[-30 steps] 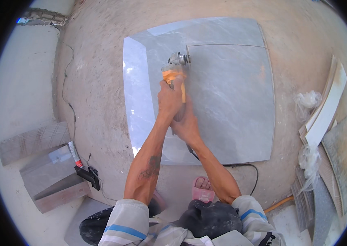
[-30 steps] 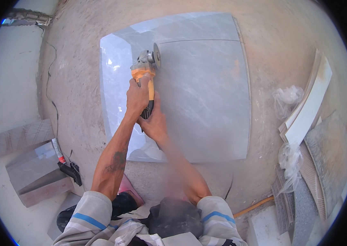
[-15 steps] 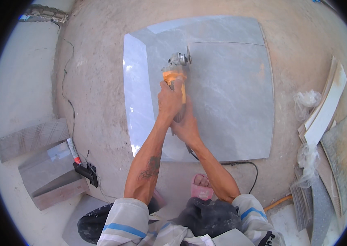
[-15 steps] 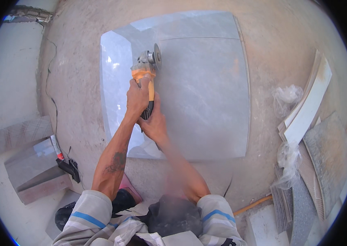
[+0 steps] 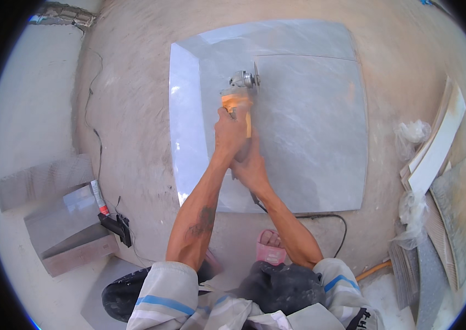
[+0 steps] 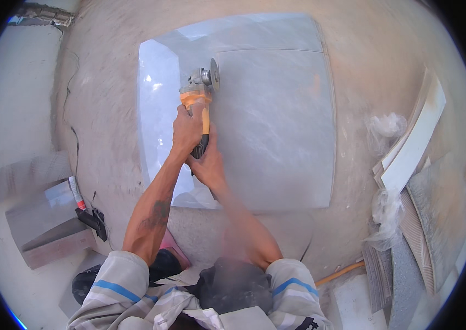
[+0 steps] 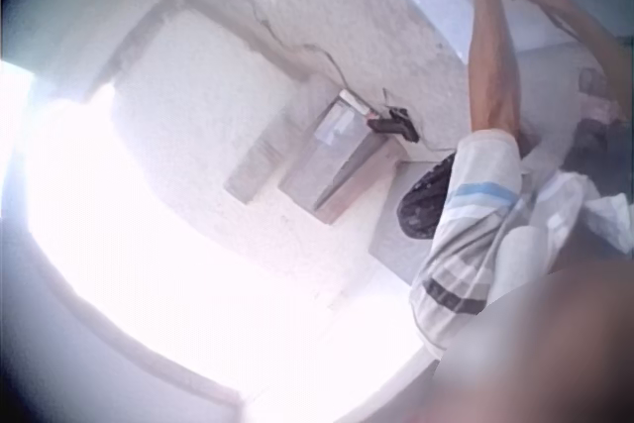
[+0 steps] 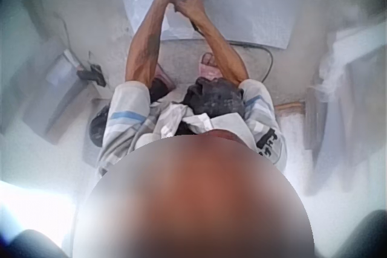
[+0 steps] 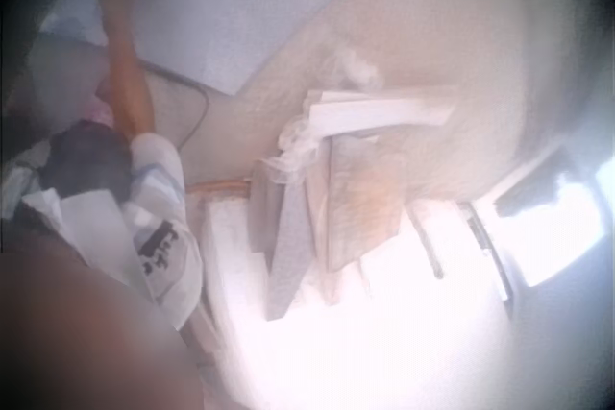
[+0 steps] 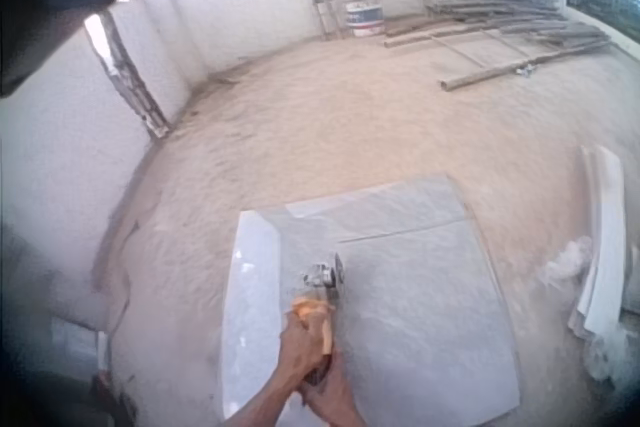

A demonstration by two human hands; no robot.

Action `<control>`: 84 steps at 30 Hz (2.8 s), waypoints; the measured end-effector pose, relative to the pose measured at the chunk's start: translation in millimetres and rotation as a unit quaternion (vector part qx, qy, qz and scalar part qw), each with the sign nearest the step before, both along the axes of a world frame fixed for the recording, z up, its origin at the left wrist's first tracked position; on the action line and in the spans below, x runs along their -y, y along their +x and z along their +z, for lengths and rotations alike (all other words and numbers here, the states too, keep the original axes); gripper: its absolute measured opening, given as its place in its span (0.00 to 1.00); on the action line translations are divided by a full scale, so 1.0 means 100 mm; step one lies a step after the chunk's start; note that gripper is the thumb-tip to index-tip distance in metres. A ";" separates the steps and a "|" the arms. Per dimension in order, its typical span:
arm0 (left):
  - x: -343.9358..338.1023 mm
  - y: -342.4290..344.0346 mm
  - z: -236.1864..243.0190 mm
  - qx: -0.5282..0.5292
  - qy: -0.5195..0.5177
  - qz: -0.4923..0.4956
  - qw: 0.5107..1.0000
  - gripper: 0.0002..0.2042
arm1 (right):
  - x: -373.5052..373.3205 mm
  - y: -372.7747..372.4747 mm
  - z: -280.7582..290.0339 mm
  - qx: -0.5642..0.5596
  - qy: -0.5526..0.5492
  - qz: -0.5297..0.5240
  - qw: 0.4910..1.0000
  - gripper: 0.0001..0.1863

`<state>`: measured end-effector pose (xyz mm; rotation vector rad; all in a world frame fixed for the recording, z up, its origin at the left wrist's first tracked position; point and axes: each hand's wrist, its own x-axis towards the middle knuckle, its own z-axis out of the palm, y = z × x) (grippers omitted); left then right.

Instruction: Cutting a large tile using a handheld angle grinder on a workshop floor.

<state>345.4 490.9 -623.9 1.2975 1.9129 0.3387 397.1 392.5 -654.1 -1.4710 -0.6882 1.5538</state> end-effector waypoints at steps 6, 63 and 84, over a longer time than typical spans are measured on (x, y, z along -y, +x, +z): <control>0.27 -0.35 0.05 0.156 0.051 0.066 0.984 0.34 | 0.18 -0.13 0.21 0.037 0.019 0.053 0.998 0.54; 0.29 -0.15 -0.07 0.012 0.107 -0.047 0.993 0.37 | 0.25 -0.09 -0.12 0.099 0.111 -0.004 0.989 0.59; 0.14 -0.04 0.00 -0.073 0.043 -0.087 0.993 0.44 | 0.14 -0.03 0.02 -0.004 0.139 -0.017 0.990 0.61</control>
